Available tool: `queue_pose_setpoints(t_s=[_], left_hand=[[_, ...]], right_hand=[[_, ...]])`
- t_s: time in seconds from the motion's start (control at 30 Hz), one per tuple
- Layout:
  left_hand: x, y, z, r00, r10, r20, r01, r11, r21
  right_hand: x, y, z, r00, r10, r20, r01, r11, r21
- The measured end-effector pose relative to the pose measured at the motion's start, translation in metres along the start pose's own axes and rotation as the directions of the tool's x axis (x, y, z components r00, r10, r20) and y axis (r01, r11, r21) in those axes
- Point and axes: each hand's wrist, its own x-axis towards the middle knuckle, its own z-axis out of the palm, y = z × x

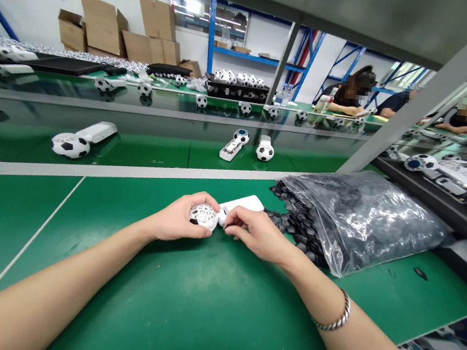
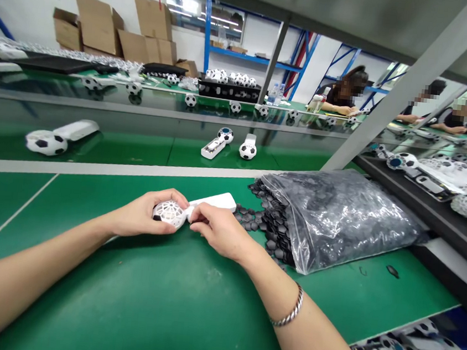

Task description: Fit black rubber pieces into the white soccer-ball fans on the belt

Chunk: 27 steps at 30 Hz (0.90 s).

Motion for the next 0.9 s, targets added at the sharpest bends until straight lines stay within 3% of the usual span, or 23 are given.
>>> queue_pose_setpoints(t_s=[0.23,0.4,0.47,0.6,0.67,0.73,0.9], left_hand=[[-0.002,0.004,0.003,1.0,0.019,0.011,-0.019,0.999,0.034],[-0.005,0.008,0.007,0.998,0.027,-0.057,-0.018,0.987,0.159],[-0.006,0.009,0.008,0.996,0.022,-0.081,-0.006,0.983,0.184],[-0.007,0.01,0.009,0.998,0.012,-0.066,0.0,0.984,0.18],[-0.007,0.01,0.009,0.998,0.014,-0.055,-0.004,0.984,0.175],[-0.007,0.009,0.009,0.998,0.024,-0.056,-0.014,0.984,0.179],[-0.005,0.009,0.013,0.991,0.071,-0.113,-0.045,0.975,0.22]], right_hand=[[-0.003,-0.006,-0.002,0.999,0.027,-0.018,-0.026,0.999,0.031],[-0.005,-0.011,-0.001,0.977,-0.072,-0.202,0.052,0.993,-0.103],[-0.005,-0.011,0.002,0.975,-0.031,-0.218,0.029,0.999,-0.014],[-0.003,-0.006,0.013,0.994,0.104,-0.038,-0.083,0.929,0.361],[-0.001,-0.003,0.018,0.992,0.127,0.025,-0.125,0.892,0.435],[0.001,0.0,0.02,0.992,0.122,0.023,-0.12,0.902,0.414],[0.004,0.001,0.022,0.992,0.066,-0.107,-0.037,0.966,0.255]])
